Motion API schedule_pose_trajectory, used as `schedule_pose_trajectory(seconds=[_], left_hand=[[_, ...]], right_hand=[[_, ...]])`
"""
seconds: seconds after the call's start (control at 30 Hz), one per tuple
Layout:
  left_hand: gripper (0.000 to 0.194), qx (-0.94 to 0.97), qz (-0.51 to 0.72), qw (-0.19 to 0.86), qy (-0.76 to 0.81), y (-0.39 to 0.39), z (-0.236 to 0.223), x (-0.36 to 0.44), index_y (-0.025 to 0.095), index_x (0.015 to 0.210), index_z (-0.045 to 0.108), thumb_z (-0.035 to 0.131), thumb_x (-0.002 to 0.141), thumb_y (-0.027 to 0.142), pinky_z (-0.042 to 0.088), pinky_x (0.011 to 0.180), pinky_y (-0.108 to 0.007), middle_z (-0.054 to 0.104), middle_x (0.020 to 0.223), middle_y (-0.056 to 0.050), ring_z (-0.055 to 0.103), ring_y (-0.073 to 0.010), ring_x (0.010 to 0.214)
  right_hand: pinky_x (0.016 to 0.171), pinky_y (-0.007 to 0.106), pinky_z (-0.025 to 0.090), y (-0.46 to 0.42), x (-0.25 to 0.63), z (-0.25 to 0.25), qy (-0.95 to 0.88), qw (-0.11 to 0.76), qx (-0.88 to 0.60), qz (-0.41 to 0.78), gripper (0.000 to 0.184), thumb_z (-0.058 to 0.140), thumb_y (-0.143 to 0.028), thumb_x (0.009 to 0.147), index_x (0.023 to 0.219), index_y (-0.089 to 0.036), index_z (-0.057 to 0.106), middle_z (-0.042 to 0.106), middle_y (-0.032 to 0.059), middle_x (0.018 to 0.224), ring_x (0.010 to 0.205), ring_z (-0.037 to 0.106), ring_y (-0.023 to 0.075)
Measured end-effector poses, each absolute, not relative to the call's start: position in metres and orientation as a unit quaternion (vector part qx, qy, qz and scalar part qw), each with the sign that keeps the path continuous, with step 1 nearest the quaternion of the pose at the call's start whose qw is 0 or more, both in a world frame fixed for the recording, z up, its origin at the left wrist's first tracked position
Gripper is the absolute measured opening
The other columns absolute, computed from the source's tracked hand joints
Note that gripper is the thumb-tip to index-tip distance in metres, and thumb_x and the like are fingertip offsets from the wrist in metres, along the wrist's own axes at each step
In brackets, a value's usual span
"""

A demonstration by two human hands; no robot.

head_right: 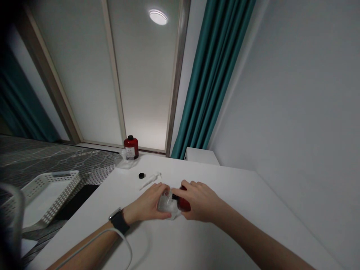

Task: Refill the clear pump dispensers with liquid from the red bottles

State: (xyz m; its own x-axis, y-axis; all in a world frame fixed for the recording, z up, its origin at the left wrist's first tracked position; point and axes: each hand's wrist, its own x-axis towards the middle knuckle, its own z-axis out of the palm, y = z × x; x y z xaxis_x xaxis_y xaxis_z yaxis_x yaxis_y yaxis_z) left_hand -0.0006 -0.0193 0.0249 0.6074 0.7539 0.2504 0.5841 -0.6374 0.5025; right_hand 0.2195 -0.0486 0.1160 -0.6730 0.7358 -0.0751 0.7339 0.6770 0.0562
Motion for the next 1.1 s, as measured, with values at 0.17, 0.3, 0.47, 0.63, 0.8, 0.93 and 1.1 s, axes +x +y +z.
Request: schedule_pose_trajectory(seconds=[0.17, 0.3, 0.47, 0.63, 0.8, 0.93, 1.1], left_hand=[[0.059, 0.877, 0.224, 0.187, 0.382, -0.0189, 0.0258, -0.0004, 0.019, 0.105, 0.053, 0.083, 0.062, 0.048, 0.043, 0.081, -0.037, 0.064, 0.102, -0.006, 0.06, -0.0278, 0.092], [0.059, 0.879, 0.218, 0.183, 0.382, -0.0183, 0.026, -0.0003, 0.019, 0.105, 0.053, 0.082, 0.063, 0.049, 0.043, 0.082, -0.038, 0.065, 0.104, -0.007, 0.06, -0.028, 0.091], [0.059, 0.878, 0.221, 0.182, 0.385, -0.0181, 0.0245, -0.0006, 0.02, 0.104, 0.052, 0.082, 0.063, 0.049, 0.042, 0.081, -0.037, 0.065, 0.104, -0.007, 0.06, -0.0277, 0.09], [0.059, 0.878, 0.219, 0.185, 0.383, -0.0185, 0.0241, -0.0011, 0.02, 0.105, 0.051, 0.082, 0.064, 0.049, 0.041, 0.082, -0.037, 0.065, 0.104, -0.007, 0.06, -0.0274, 0.09], [0.058, 0.88, 0.219, 0.181, 0.38, -0.0183, 0.0247, -0.0019, 0.02, 0.104, 0.051, 0.082, 0.064, 0.048, 0.041, 0.081, -0.037, 0.065, 0.104, -0.007, 0.059, -0.027, 0.09], [0.059, 0.882, 0.216, 0.178, 0.378, -0.0174, 0.0249, -0.0024, 0.019, 0.104, 0.051, 0.082, 0.064, 0.049, 0.041, 0.082, -0.037, 0.065, 0.104, -0.007, 0.06, -0.0275, 0.091], [0.06, 0.883, 0.211, 0.178, 0.378, -0.0176, 0.0257, -0.0024, 0.02, 0.105, 0.05, 0.082, 0.064, 0.049, 0.041, 0.083, -0.038, 0.065, 0.105, -0.007, 0.06, -0.0281, 0.092]], right_hand=[[0.07, 0.033, 0.041, -0.0488, 0.2194, 0.1165, 0.914, 0.045, 0.402, 0.016, 0.053, 0.063, -0.03, 0.08, 0.131, -0.031, 0.051, 0.059, 0.0073, 0.11, 0.088, 0.063, 0.0244], [0.07, 0.033, 0.04, -0.0482, 0.2196, 0.1158, 0.915, 0.041, 0.401, 0.016, 0.053, 0.063, -0.03, 0.079, 0.13, -0.031, 0.051, 0.06, 0.007, 0.108, 0.087, 0.062, 0.0244], [0.069, 0.033, 0.039, -0.0473, 0.2196, 0.1159, 0.917, 0.038, 0.397, 0.016, 0.052, 0.064, -0.03, 0.079, 0.13, -0.032, 0.051, 0.06, 0.0069, 0.108, 0.086, 0.062, 0.0239], [0.07, 0.034, 0.04, -0.0473, 0.2193, 0.1151, 0.917, 0.038, 0.398, 0.016, 0.054, 0.065, -0.03, 0.079, 0.131, -0.032, 0.051, 0.06, 0.0069, 0.109, 0.086, 0.062, 0.0247], [0.07, 0.034, 0.04, -0.047, 0.2188, 0.1151, 0.917, 0.042, 0.397, 0.013, 0.054, 0.065, -0.031, 0.08, 0.132, -0.032, 0.051, 0.059, 0.0071, 0.109, 0.086, 0.061, 0.0243], [0.07, 0.034, 0.04, -0.047, 0.2176, 0.1171, 0.917, 0.045, 0.397, 0.017, 0.054, 0.065, -0.03, 0.079, 0.131, -0.031, 0.051, 0.059, 0.0073, 0.109, 0.087, 0.062, 0.0248], [0.071, 0.034, 0.04, -0.0475, 0.2168, 0.1182, 0.916, 0.05, 0.398, 0.019, 0.053, 0.064, -0.03, 0.08, 0.131, -0.032, 0.051, 0.059, 0.0076, 0.11, 0.087, 0.062, 0.0247]])
